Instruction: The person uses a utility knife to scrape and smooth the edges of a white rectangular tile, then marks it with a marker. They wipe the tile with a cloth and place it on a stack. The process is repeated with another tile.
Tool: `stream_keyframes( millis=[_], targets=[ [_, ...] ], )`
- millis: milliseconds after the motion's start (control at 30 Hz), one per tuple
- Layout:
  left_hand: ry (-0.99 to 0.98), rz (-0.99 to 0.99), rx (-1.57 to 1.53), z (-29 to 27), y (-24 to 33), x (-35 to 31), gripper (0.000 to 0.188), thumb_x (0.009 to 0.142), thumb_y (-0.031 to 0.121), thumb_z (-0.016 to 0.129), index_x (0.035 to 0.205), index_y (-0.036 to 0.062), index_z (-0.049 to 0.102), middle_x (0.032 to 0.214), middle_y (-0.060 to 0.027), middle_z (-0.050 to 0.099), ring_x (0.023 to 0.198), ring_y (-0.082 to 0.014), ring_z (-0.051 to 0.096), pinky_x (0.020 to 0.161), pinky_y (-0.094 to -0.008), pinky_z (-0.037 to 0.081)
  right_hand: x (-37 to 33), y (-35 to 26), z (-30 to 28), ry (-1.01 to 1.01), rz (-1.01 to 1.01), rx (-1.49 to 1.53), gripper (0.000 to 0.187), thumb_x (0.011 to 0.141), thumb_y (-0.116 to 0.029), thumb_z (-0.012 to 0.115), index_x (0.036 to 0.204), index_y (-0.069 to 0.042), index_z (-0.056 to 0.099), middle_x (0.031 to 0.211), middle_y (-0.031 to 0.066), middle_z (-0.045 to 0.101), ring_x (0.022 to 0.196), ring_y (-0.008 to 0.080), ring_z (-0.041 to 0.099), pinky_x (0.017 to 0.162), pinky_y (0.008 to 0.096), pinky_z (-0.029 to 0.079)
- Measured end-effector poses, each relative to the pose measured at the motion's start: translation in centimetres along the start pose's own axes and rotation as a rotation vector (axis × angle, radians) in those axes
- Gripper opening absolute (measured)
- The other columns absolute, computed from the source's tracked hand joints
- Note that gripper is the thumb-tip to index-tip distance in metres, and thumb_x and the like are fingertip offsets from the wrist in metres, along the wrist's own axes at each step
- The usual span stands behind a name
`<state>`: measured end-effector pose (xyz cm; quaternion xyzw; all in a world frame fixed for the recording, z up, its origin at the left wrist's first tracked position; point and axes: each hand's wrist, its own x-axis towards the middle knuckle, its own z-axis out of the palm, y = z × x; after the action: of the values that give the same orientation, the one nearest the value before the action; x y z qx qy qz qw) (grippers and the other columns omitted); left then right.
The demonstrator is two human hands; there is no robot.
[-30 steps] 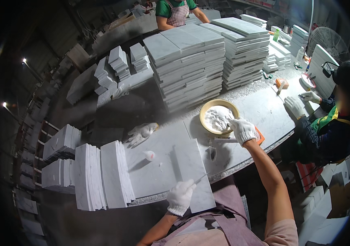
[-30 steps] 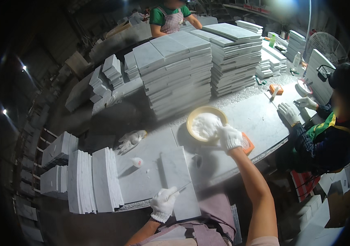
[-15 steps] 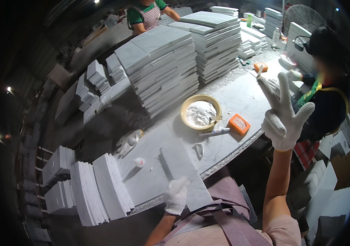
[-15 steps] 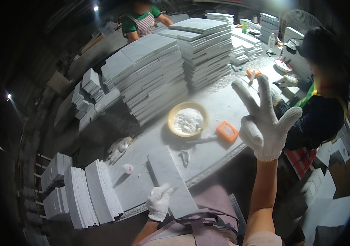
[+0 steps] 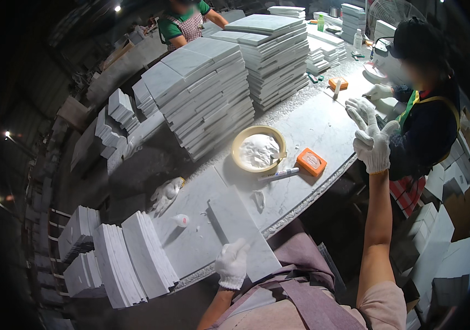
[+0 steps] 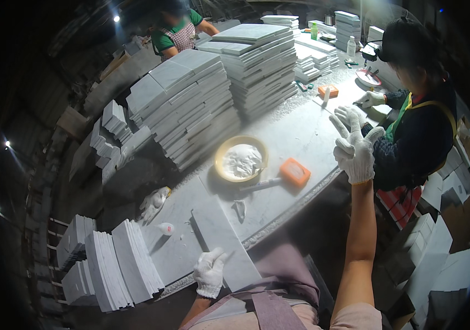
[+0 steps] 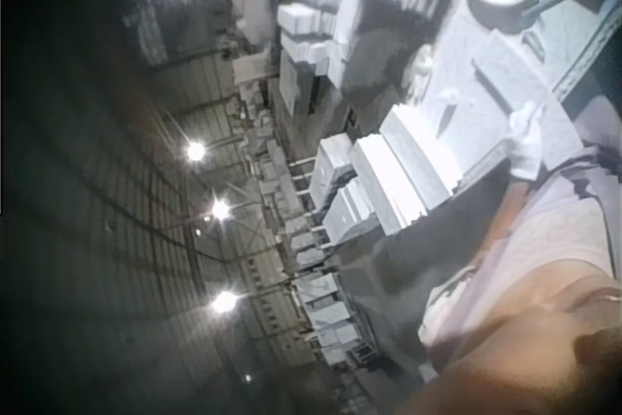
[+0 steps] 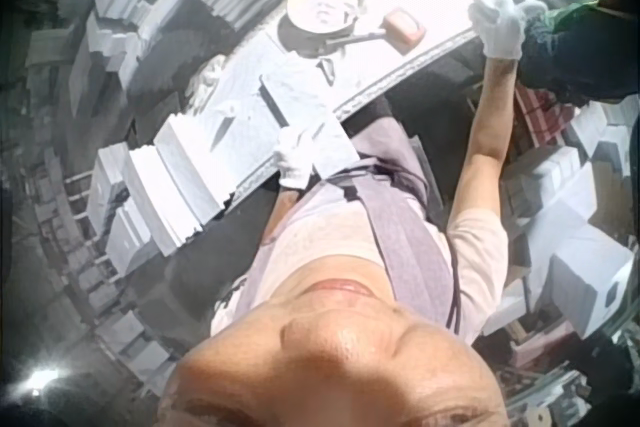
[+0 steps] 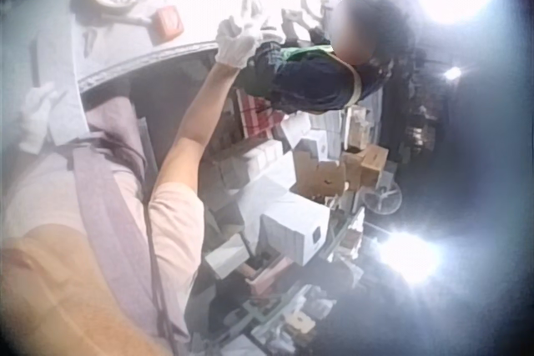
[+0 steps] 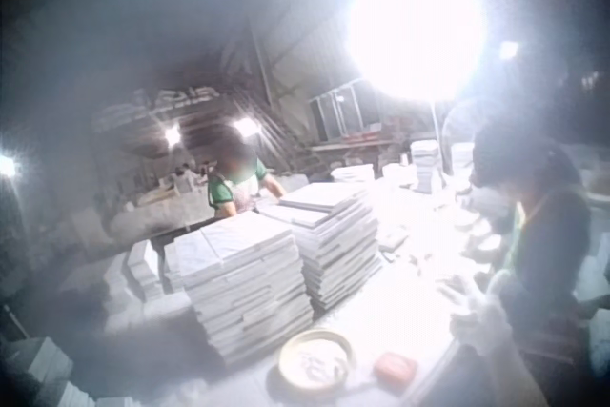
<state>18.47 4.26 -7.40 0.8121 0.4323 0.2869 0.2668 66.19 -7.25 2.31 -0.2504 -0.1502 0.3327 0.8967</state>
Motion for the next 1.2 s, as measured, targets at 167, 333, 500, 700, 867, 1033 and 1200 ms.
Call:
stream_keyframes(
  millis=[167,333,500,700,867,1033,1200],
  targets=[
    [0.009,0.016,-0.001,0.0,0.7,0.4,0.019,0.086,0.01,0.085,0.103,0.0057,0.08,0.092,-0.0141,0.074,0.085,-0.0274,0.073,0.075,-0.0385,0.058,-0.4,0.0,0.3,-0.021,0.015,-0.037,0.111,0.086,-0.092,0.036,0.171,-0.022,0.02,0.17,0.0281,0.028,0.054,0.0018,0.044,0.041,0.0161,0.034],
    [0.033,0.025,-0.018,0.2,0.9,0.7,0.02,0.084,0.011,0.086,0.103,0.0085,0.081,0.091,-0.0135,0.074,0.082,-0.0294,0.073,0.073,-0.0395,0.057,-1.1,0.3,1.2,-0.086,0.027,-0.063,0.111,0.086,-0.092,0.036,0.17,-0.022,0.022,0.17,0.0277,0.029,0.054,0.0019,0.043,0.041,0.0161,0.033],
    [0.041,0.003,-0.008,0.5,0.4,0.7,0.023,0.081,0.013,0.087,0.103,0.0127,0.081,0.089,-0.0131,0.074,0.081,-0.0326,0.072,0.072,-0.0418,0.057,-3.2,0.5,3.0,-0.307,0.021,-0.124,0.11,0.086,-0.092,0.036,0.17,-0.022,0.024,0.17,0.0273,0.03,0.053,0.0019,0.042,0.041,0.0161,0.031],
    [0.026,-0.015,-0.025,0.3,0.2,0.7,0.022,0.083,0.015,0.086,0.104,0.0125,0.081,0.089,-0.0137,0.074,0.082,-0.0327,0.073,0.073,-0.0424,0.057,-4.1,-2.1,4.5,-0.512,-0.104,-0.05,0.109,0.086,-0.092,0.036,0.169,-0.022,0.026,0.169,0.0275,0.032,0.052,0.0017,0.041,0.04,0.0159,0.029],
    [0.044,0.015,-0.026,0.4,0.3,0.8,0.022,0.083,0.015,0.087,0.104,0.0125,0.081,0.089,-0.0133,0.074,0.081,-0.0317,0.073,0.074,-0.0424,0.057,-3.7,-3.1,3.6,-0.316,-0.119,0.109,0.109,0.086,-0.088,0.043,0.17,-0.022,0.023,0.171,0.029,0.025,0.05,0.0044,0.046,0.037,0.0188,0.036],
    [0.042,0.009,-0.051,0.3,0.2,0.5,0.023,0.082,0.013,0.087,0.105,0.0118,0.081,0.089,-0.0129,0.073,0.081,-0.0313,0.073,0.074,-0.0414,0.058,-4.6,-2.3,2.0,-0.158,-0.042,0.261,0.096,0.087,-0.089,0.043,0.164,-0.032,0.038,0.165,0.0224,0.044,0.049,0.0103,0.038,0.037,0.0213,0.027],
    [0.033,0.0,-0.075,0.2,0.1,0.5,0.023,0.084,0.011,0.086,0.106,0.0081,0.081,0.091,-0.0134,0.074,0.082,-0.0305,0.073,0.075,-0.0404,0.058,-5.2,-1.8,2.0,-0.106,-0.056,0.132,0.101,0.088,-0.09,0.039,0.168,-0.028,0.028,0.167,0.0231,0.038,0.05,0.008,0.039,0.038,0.0213,0.029]
  ],
)
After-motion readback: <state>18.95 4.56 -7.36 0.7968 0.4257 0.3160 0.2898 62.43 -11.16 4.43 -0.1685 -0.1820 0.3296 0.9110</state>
